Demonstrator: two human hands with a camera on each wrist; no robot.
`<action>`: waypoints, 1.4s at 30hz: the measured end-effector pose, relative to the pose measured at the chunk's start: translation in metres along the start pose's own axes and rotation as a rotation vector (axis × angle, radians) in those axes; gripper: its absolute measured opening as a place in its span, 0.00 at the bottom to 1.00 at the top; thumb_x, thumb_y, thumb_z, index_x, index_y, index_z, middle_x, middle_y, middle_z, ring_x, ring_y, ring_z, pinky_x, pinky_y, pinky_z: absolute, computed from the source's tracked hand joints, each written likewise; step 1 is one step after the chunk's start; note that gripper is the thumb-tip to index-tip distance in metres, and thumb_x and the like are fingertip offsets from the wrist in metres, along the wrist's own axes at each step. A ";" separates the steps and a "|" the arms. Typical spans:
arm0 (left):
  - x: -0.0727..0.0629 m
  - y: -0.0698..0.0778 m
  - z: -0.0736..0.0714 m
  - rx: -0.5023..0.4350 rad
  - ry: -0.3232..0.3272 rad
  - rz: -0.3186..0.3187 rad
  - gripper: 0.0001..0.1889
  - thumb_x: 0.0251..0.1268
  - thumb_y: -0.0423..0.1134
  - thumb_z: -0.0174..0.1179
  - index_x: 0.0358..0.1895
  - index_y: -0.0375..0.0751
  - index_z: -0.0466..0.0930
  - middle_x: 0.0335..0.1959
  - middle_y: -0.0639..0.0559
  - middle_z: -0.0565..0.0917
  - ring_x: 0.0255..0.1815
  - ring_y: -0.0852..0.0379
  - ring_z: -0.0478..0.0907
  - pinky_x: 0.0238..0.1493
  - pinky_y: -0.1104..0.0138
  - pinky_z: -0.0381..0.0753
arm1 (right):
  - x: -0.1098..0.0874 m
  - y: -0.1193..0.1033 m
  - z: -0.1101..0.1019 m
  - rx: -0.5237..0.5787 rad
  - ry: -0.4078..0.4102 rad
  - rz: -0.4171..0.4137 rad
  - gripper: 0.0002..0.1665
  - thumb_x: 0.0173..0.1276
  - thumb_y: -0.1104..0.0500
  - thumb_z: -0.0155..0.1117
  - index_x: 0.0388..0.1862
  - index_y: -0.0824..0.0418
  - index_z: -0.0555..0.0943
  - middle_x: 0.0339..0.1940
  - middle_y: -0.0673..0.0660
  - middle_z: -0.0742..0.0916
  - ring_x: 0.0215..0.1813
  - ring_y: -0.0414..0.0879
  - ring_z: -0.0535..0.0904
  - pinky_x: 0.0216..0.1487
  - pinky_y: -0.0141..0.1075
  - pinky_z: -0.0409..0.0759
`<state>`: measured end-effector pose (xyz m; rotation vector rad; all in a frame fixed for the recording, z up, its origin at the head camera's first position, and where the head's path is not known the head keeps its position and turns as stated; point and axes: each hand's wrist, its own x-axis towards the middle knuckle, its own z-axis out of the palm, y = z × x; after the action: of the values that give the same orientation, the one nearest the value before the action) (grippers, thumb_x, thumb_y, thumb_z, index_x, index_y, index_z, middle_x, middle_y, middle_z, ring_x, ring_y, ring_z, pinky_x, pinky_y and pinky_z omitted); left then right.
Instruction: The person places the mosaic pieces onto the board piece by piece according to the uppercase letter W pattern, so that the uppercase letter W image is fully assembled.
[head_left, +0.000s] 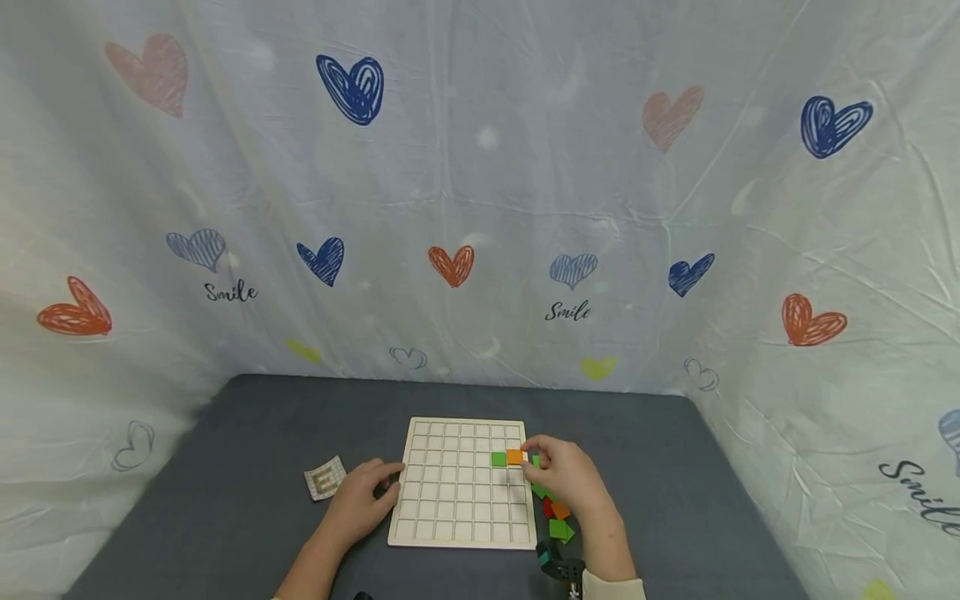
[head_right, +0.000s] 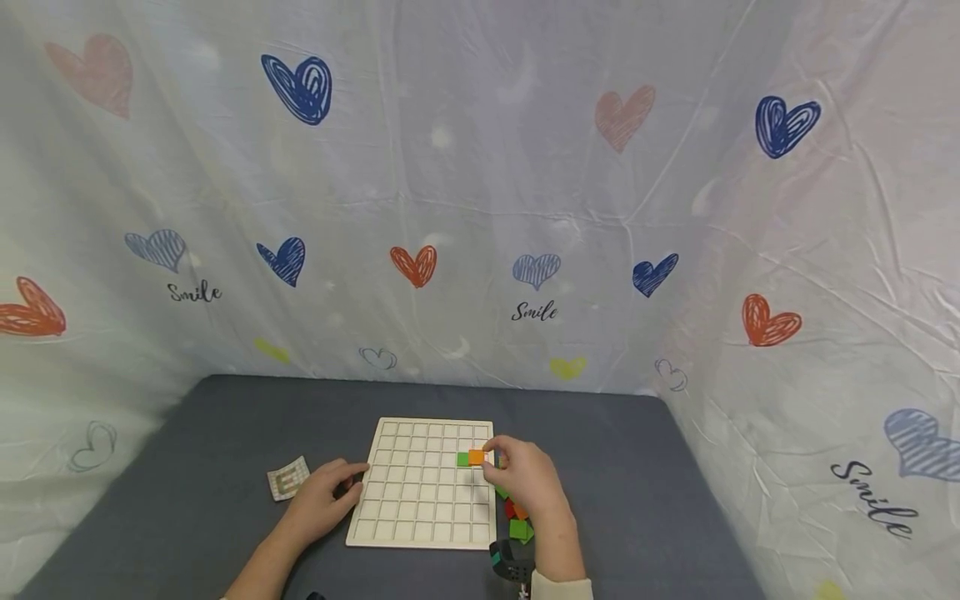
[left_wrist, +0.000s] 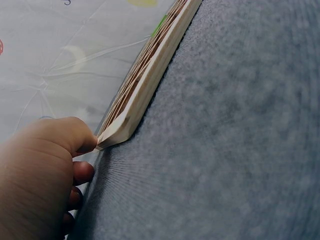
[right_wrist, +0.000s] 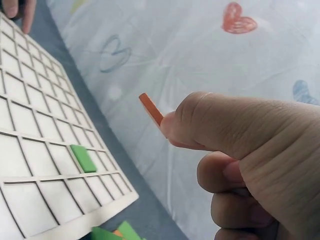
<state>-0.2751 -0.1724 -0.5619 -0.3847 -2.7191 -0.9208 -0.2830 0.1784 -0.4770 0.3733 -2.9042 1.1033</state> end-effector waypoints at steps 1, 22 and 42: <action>0.000 0.000 0.000 -0.001 0.001 0.000 0.14 0.68 0.35 0.67 0.55 0.47 0.88 0.25 0.66 0.67 0.24 0.66 0.61 0.32 0.66 0.65 | 0.001 0.000 0.002 0.002 -0.014 -0.004 0.12 0.71 0.54 0.70 0.51 0.53 0.86 0.16 0.46 0.67 0.14 0.40 0.55 0.19 0.34 0.57; 0.001 0.000 0.001 0.003 0.008 0.013 0.14 0.67 0.35 0.68 0.55 0.46 0.88 0.26 0.67 0.69 0.26 0.65 0.63 0.33 0.65 0.67 | 0.011 0.014 0.046 -0.079 -0.100 0.000 0.11 0.64 0.57 0.69 0.45 0.55 0.88 0.14 0.47 0.73 0.15 0.41 0.66 0.18 0.37 0.65; -0.001 0.001 0.000 0.008 0.020 0.009 0.14 0.67 0.35 0.67 0.54 0.46 0.89 0.26 0.67 0.68 0.25 0.66 0.62 0.33 0.65 0.66 | 0.012 0.013 0.049 -0.184 0.001 0.009 0.12 0.66 0.54 0.73 0.47 0.56 0.88 0.14 0.45 0.75 0.17 0.41 0.67 0.19 0.37 0.65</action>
<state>-0.2736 -0.1723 -0.5616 -0.3835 -2.7001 -0.9066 -0.2942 0.1531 -0.5211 0.3538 -2.9763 0.8272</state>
